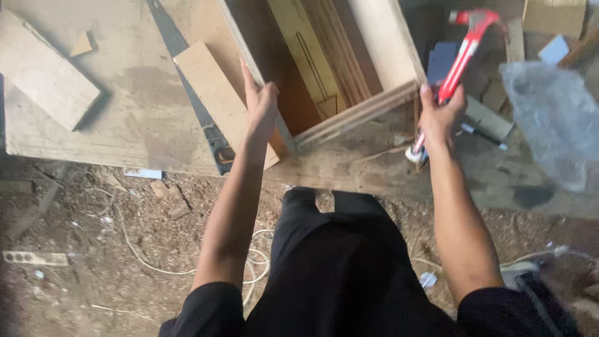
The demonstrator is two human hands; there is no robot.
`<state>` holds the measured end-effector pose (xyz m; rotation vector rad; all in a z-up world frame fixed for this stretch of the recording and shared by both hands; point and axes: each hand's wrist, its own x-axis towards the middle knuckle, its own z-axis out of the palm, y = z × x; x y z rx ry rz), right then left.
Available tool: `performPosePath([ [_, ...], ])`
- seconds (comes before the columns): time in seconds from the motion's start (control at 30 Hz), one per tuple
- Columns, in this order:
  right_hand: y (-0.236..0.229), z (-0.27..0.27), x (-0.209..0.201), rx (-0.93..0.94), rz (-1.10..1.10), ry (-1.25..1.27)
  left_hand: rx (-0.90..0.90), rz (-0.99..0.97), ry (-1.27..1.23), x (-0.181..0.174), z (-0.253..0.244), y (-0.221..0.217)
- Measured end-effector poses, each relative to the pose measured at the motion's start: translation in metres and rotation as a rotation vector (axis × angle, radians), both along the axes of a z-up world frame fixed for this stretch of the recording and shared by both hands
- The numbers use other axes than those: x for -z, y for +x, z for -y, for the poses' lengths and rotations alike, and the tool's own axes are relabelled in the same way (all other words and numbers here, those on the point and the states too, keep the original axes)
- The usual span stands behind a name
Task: The person uses a hammer to strike and separate a wooden frame from a larger wooden box structure. They repeatedly tap along the joint to loosen the piece, then pull the frame away by hand. The person continues to hammer and pry at the remaining joints to fully detach the frame.
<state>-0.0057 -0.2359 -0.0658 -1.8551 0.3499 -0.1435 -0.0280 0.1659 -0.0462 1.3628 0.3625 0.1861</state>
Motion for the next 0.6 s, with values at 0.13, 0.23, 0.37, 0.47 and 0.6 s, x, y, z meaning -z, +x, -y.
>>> performPosePath([
  [0.13, -0.028, 0.025, -0.007, -0.097, 0.014, 0.062, -0.055, -0.239, -0.033, -0.013, 0.024, -0.025],
  [0.23, -0.028, 0.028, -0.021, -0.119, -0.056, 0.151, -0.064, -0.193, 0.034, -0.02, 0.03, -0.032],
  [0.37, -0.036, 0.037, -0.05, -0.145, -0.212, 0.145, -0.075, -0.273, 0.162, -0.016, 0.038, -0.05],
  [0.47, -0.027, 0.037, -0.071, -0.247, -0.129, 0.072, -0.064, -0.167, 0.101, -0.005, 0.038, -0.057],
  [0.6, -0.016, 0.037, -0.084, -0.374, 0.116, -0.032, -0.226, -0.247, -0.001, 0.021, 0.029, -0.083],
])
